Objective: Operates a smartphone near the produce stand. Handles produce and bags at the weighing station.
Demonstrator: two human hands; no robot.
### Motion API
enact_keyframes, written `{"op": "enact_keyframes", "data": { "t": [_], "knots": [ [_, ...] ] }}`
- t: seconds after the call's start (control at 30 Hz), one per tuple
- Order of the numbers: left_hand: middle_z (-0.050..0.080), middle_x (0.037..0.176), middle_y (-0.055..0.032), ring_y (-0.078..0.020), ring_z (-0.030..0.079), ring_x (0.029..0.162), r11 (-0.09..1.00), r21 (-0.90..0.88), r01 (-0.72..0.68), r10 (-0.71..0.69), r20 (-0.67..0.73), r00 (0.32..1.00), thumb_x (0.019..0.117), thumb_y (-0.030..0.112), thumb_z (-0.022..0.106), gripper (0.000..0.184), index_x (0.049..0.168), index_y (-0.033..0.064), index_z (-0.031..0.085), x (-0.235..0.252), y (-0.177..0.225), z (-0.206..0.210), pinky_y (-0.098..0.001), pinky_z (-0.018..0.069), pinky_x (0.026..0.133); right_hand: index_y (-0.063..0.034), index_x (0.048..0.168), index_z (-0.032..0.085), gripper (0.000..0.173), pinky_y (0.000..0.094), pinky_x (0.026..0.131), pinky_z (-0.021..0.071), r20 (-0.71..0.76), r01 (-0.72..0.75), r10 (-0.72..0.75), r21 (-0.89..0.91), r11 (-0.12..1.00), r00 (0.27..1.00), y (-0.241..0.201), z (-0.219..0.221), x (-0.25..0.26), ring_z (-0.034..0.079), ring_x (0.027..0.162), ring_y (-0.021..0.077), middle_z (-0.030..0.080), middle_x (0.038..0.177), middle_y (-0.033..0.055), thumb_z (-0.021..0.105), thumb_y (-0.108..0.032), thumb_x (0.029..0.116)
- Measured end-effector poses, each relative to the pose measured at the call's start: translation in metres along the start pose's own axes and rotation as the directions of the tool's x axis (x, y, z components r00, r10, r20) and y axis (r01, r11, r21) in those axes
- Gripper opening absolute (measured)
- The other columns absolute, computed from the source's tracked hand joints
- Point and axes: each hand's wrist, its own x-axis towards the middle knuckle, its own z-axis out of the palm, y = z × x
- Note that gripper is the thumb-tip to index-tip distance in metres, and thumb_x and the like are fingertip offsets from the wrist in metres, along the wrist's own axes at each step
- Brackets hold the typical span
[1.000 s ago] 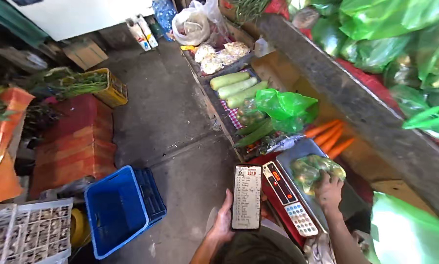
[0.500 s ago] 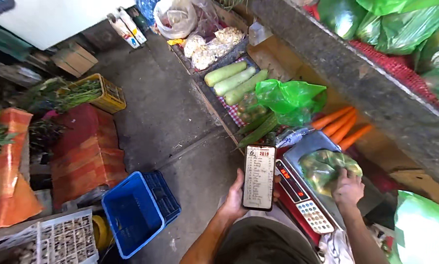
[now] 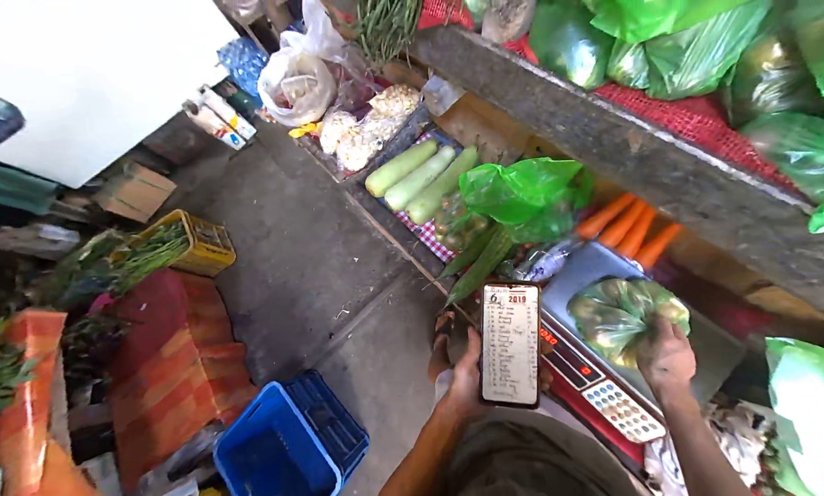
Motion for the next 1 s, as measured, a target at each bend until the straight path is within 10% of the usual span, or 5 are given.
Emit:
{"op": "enact_keyframes", "data": {
  "t": [0.13, 0.6, 1.0],
  "knots": [
    [0.067, 0.132, -0.0154, -0.0309, 0.070, 0.109, 0.993, -0.023, 0.116, -0.110, 0.179, 0.978, 0.0862, 0.086, 0.039, 0.087, 0.137, 0.0191, 0.062, 0.023, 0.043, -0.018, -0.0451, 0.0577, 0.094, 0.0082, 0.127, 0.062, 0.030, 0.0703, 0.101, 0.0427, -0.022, -0.065, 0.066, 0.029, 0.997, 0.998, -0.010, 0.009, 0.004, 0.053, 0.126, 0.0565, 0.055, 0.133, 0.0381, 0.049, 0.000, 0.1011],
    [0.064, 0.136, -0.0187, -0.0306, 0.071, 0.107, 0.963, 0.130, 0.237, -0.246, 0.058, 0.968, 0.0946, 0.079, 0.028, 0.090, 0.145, 0.0075, 0.045, 0.084, 0.197, -0.128, -0.0428, 0.0595, 0.091, 0.0091, 0.129, 0.060, 0.031, 0.0718, 0.103, 0.0403, -0.112, -0.319, 0.315, -0.021, 0.947, 0.942, -0.039, 0.021, 0.012, 0.050, 0.128, 0.0588, 0.051, 0.137, 0.0405, 0.049, 0.002, 0.1009],
    [0.067, 0.130, -0.0198, -0.0309, 0.073, 0.103, 0.971, 0.203, 0.131, -0.117, -0.079, 0.990, 0.0983, 0.074, 0.024, 0.086, 0.141, 0.0023, 0.045, 0.145, 0.301, -0.156, -0.0432, 0.0611, 0.088, 0.0136, 0.104, 0.066, 0.023, 0.0648, 0.079, 0.0509, -0.239, 0.142, -0.120, 0.076, 0.987, 0.964, -0.169, -0.005, -0.013, 0.063, 0.088, 0.0516, 0.061, 0.102, 0.0374, 0.051, 0.003, 0.0912]
  ]
}}
